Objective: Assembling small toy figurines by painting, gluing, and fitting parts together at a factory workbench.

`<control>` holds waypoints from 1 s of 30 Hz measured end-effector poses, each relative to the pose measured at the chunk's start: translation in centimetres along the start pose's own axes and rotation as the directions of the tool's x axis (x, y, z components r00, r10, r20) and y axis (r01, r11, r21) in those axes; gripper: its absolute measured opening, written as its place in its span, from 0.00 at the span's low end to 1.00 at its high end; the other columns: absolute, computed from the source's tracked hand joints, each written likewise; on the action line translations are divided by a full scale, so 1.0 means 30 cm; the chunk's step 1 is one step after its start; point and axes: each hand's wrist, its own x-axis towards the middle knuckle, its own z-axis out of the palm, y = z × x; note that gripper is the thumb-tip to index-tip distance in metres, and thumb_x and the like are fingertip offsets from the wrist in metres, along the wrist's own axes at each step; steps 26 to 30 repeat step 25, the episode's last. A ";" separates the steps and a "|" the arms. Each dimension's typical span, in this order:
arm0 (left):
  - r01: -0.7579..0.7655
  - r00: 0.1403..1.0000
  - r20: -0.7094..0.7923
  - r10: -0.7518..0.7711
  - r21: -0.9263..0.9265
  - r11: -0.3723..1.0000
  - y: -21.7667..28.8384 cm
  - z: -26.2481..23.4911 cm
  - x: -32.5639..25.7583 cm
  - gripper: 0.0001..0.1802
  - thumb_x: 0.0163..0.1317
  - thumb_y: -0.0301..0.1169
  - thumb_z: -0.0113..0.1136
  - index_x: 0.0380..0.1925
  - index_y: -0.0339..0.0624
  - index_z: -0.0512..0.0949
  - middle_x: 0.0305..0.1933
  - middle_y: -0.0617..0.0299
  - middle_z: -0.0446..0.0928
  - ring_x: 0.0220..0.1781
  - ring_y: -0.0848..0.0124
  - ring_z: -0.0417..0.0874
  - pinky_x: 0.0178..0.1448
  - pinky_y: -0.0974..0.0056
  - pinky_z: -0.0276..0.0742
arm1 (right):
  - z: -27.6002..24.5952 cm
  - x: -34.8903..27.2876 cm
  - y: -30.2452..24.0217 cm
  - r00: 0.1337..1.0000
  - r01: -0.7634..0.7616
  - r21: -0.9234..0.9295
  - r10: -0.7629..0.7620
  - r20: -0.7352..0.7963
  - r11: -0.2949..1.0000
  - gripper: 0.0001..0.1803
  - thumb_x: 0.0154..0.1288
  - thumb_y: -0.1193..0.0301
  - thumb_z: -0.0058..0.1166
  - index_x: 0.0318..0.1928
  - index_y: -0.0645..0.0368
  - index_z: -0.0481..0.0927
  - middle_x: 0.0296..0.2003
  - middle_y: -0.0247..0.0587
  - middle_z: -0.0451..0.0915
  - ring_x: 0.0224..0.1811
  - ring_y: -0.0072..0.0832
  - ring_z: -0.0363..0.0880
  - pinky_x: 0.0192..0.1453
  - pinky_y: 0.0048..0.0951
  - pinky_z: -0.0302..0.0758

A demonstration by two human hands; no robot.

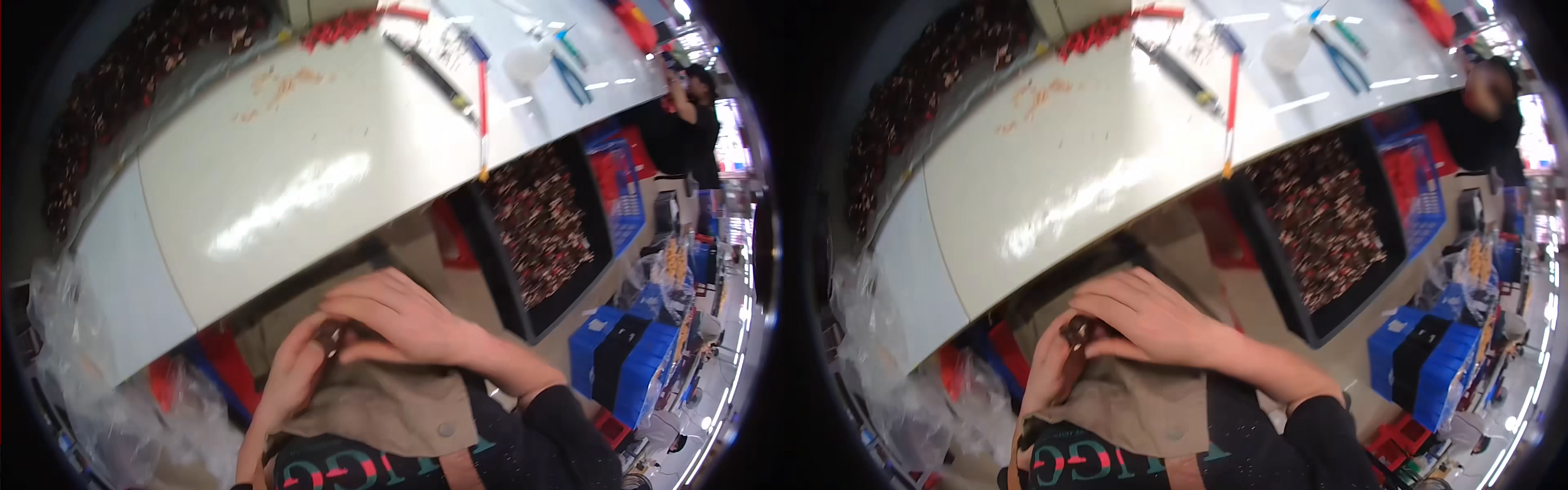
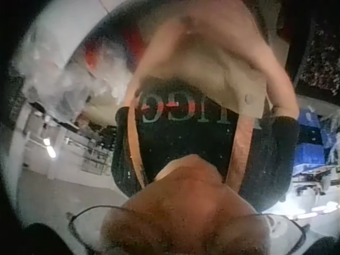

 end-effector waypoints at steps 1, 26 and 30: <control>-0.032 0.999 0.027 0.032 -0.016 0.999 0.004 -0.006 0.006 0.24 0.66 0.33 0.47 0.59 0.32 0.63 0.55 0.55 0.69 0.57 0.67 0.70 0.63 0.64 0.62 | -0.053 -0.011 -0.004 0.999 -0.016 0.011 0.016 -0.033 1.000 0.24 0.51 0.60 0.64 0.46 0.59 0.75 0.45 0.40 0.76 0.50 0.37 0.74 0.49 0.36 0.69; -0.190 0.981 -0.045 0.188 -0.070 0.979 0.031 -0.043 -0.089 0.34 0.56 0.23 0.59 0.63 0.42 0.60 0.57 0.56 0.69 0.54 0.72 0.72 0.60 0.68 0.68 | -0.722 0.116 0.424 0.750 -0.372 0.150 0.392 -0.533 0.916 0.18 0.67 0.64 0.51 0.51 0.65 0.74 0.51 0.49 0.77 0.52 0.33 0.78 0.56 0.28 0.75; -0.190 0.981 -0.045 0.188 -0.070 0.979 0.031 -0.043 -0.089 0.34 0.56 0.23 0.59 0.63 0.42 0.60 0.57 0.56 0.69 0.54 0.72 0.72 0.60 0.68 0.68 | -0.722 0.116 0.424 0.750 -0.372 0.150 0.392 -0.533 0.916 0.18 0.67 0.64 0.51 0.51 0.65 0.74 0.51 0.49 0.77 0.52 0.33 0.78 0.56 0.28 0.75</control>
